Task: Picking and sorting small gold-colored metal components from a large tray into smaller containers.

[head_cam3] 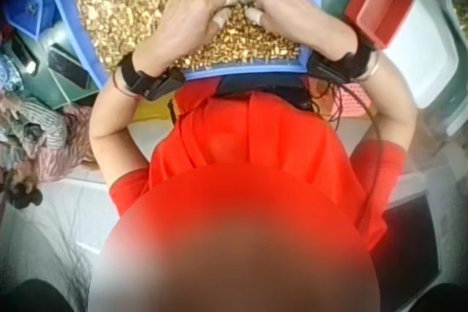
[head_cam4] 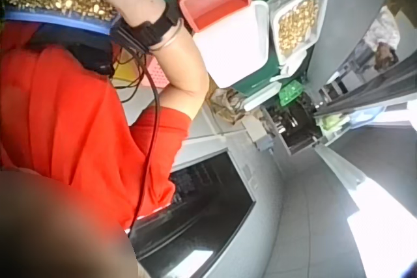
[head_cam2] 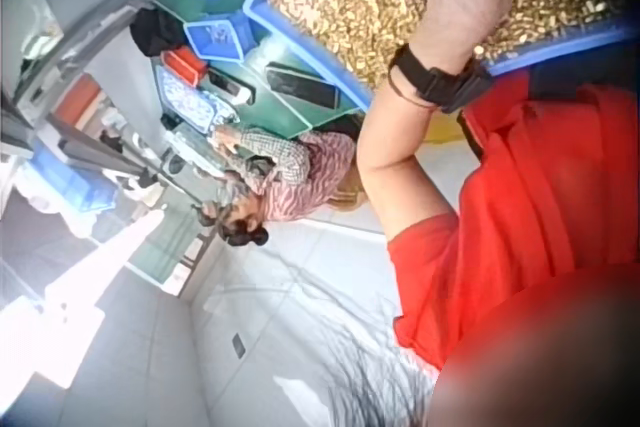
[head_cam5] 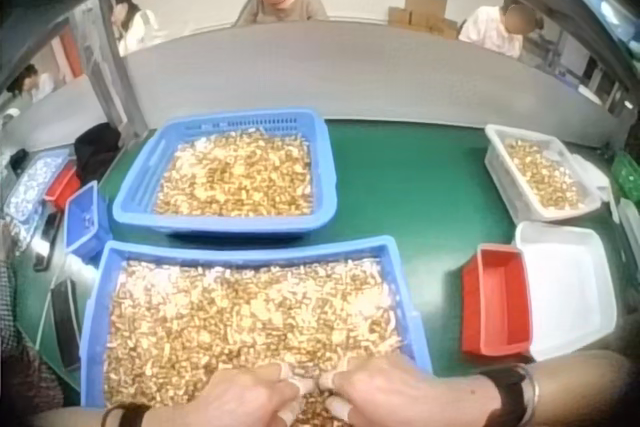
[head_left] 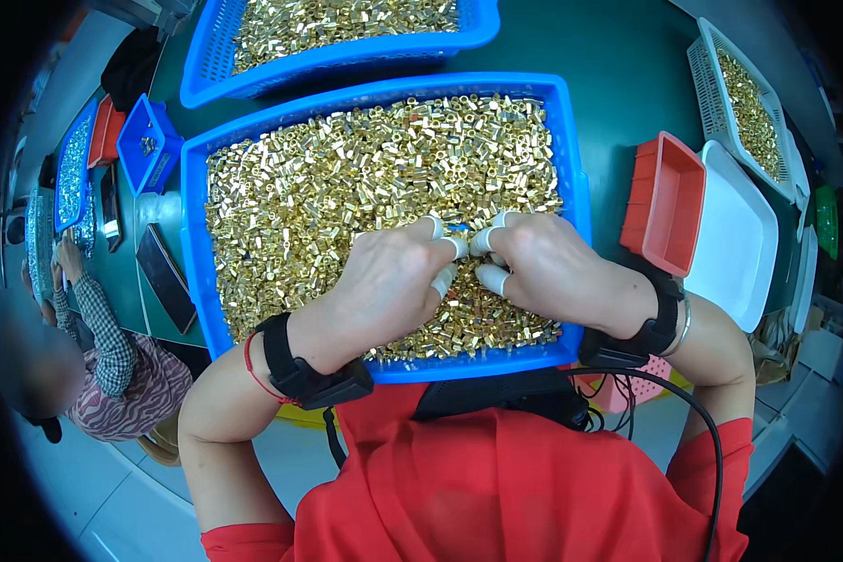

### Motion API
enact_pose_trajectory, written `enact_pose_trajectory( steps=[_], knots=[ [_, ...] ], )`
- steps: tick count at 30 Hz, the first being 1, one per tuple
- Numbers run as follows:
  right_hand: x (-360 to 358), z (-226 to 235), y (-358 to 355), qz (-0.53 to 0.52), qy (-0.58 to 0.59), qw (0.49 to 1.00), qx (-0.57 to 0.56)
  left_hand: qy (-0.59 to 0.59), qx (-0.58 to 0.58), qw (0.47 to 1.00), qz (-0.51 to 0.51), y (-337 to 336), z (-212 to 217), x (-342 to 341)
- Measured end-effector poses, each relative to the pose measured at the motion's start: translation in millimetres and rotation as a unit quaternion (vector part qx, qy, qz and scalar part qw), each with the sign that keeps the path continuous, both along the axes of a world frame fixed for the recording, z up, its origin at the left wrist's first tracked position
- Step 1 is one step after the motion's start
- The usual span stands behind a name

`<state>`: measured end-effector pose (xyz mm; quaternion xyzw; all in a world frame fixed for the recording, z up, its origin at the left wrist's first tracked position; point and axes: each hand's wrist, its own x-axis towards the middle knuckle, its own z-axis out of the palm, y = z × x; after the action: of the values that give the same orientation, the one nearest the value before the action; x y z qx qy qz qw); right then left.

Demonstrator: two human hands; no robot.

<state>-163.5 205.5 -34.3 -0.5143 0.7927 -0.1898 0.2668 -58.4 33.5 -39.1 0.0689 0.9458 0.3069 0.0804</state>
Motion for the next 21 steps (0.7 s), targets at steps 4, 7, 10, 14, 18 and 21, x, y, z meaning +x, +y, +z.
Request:
enact_pose_trajectory(
  steps=[4, 7, 10, 14, 18, 21],
  knots=[
    [5, -3, -2, -0.018, -0.006, 1.0, 0.006, -0.021, -0.037, 0.999, -0.008, 4, 4, -5],
    [10, -2, -2, -0.039, -0.014, 0.999, 0.004, -0.009, -0.021, 1.0, 0.012, 6, -1, -3],
    [15, -1, -1, -0.066, -0.026, 0.997, -0.007, 0.001, -0.001, 1.0, 0.028, 6, -6, -1],
    [21, -11, 3, -0.077, -0.018, 0.996, -0.032, 0.016, 0.03, 0.999, 0.042, 5, -10, 2],
    [25, -15, 8, -0.087, 0.005, 0.994, -0.066, 0.032, 0.048, 0.997, 0.041, 5, -13, 5],
    [20, -13, 6, -0.066, -0.022, 0.996, -0.051, 0.048, 0.05, 0.997, 0.032, 3, -14, 6]
  ],
)
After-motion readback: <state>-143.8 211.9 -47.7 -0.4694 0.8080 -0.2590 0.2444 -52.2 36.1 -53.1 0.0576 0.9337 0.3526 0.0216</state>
